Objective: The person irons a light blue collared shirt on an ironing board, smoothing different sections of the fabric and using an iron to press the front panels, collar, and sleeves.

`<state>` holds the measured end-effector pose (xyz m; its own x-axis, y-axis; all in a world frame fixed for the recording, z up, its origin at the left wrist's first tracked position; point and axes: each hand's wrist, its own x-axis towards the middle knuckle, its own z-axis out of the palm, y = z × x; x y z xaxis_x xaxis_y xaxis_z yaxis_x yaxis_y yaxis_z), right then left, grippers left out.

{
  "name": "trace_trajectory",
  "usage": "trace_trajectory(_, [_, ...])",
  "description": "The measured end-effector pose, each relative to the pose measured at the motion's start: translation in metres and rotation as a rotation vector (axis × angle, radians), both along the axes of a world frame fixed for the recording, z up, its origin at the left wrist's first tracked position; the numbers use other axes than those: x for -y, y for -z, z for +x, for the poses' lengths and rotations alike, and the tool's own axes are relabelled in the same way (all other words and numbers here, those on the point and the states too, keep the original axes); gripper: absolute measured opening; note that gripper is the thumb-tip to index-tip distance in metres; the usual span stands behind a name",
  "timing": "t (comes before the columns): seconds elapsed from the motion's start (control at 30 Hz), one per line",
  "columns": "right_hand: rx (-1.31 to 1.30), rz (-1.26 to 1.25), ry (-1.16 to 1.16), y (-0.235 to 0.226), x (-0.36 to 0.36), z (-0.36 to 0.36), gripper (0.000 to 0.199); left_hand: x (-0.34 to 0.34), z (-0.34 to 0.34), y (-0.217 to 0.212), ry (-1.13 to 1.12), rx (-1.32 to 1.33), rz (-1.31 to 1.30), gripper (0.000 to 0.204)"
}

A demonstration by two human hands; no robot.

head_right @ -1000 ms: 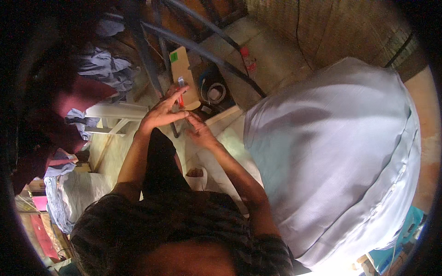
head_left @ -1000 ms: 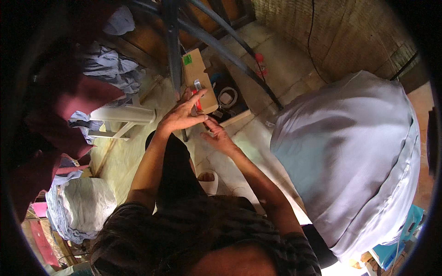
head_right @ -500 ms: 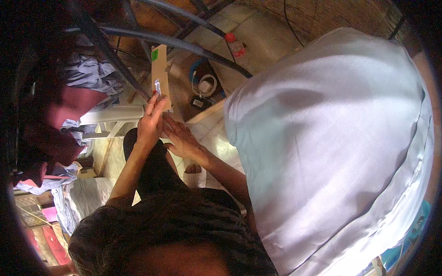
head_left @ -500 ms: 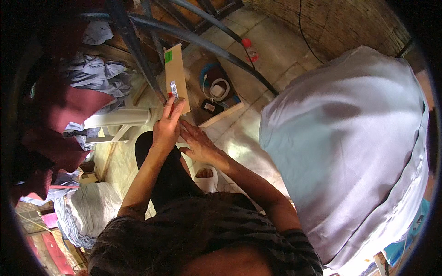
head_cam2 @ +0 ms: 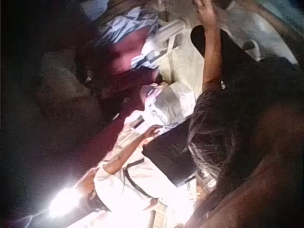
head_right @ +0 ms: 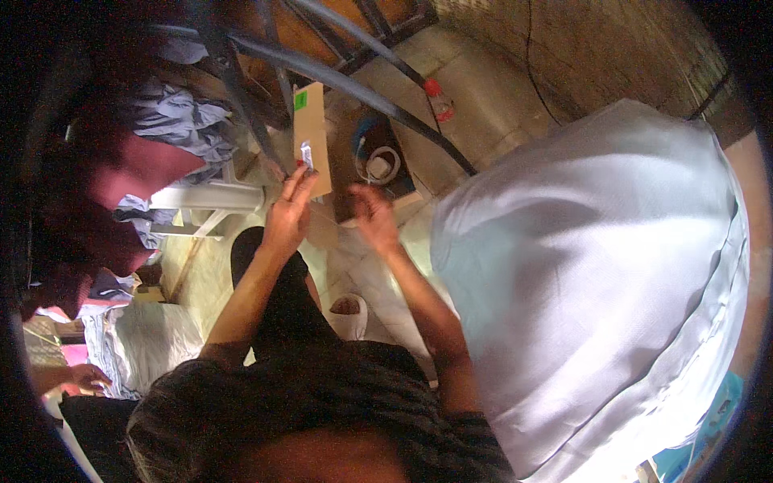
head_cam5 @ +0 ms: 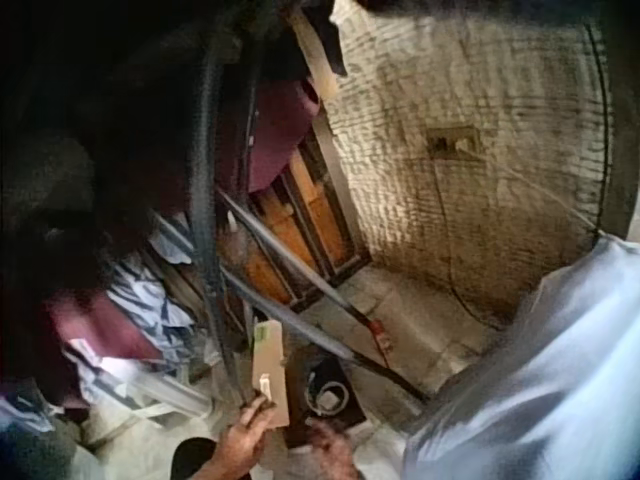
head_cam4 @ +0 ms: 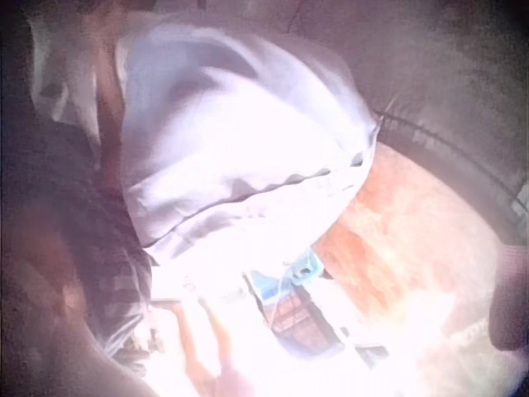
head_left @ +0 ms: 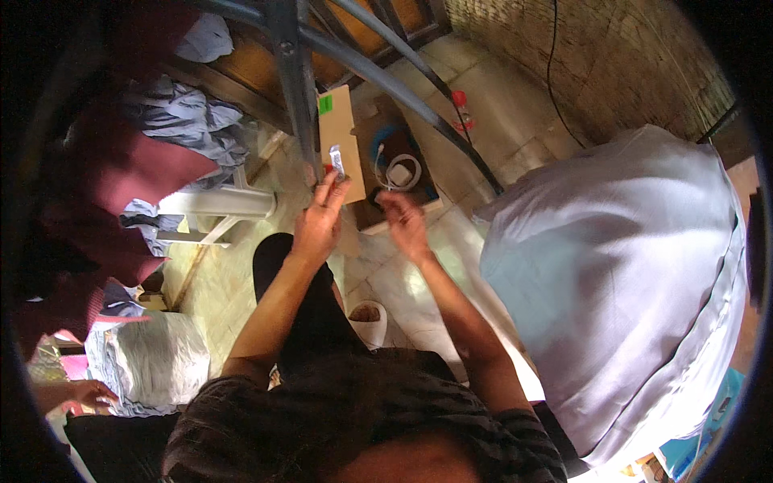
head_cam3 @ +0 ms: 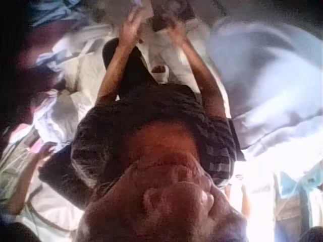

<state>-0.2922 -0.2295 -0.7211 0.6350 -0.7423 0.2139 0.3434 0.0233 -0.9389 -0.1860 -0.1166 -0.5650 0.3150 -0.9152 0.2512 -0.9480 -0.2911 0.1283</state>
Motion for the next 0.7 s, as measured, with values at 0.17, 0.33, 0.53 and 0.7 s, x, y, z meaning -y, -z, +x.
trace_trajectory(0.17, [-0.441,-0.536,0.325,0.025,0.097,0.069,0.032,0.019,-0.003,-0.004,0.042,-0.018,0.018,0.069])
trace_trajectory(0.33, [-1.150,-0.429,-0.076,0.031,0.073,0.131,0.060,-0.028,-0.002,-0.002,-0.054,-0.090,0.056,0.069])
trace_trajectory(0.53, [-1.235,-0.292,-0.068,0.085,0.116,0.139,0.047,-0.001,-0.007,-0.013,-0.076,-0.196,0.131,0.062])
trace_trajectory(0.7, [-1.233,-0.315,-0.117,0.056,0.107,0.131,0.043,-0.008,-0.002,-0.013,-0.057,-0.248,0.102,0.060])
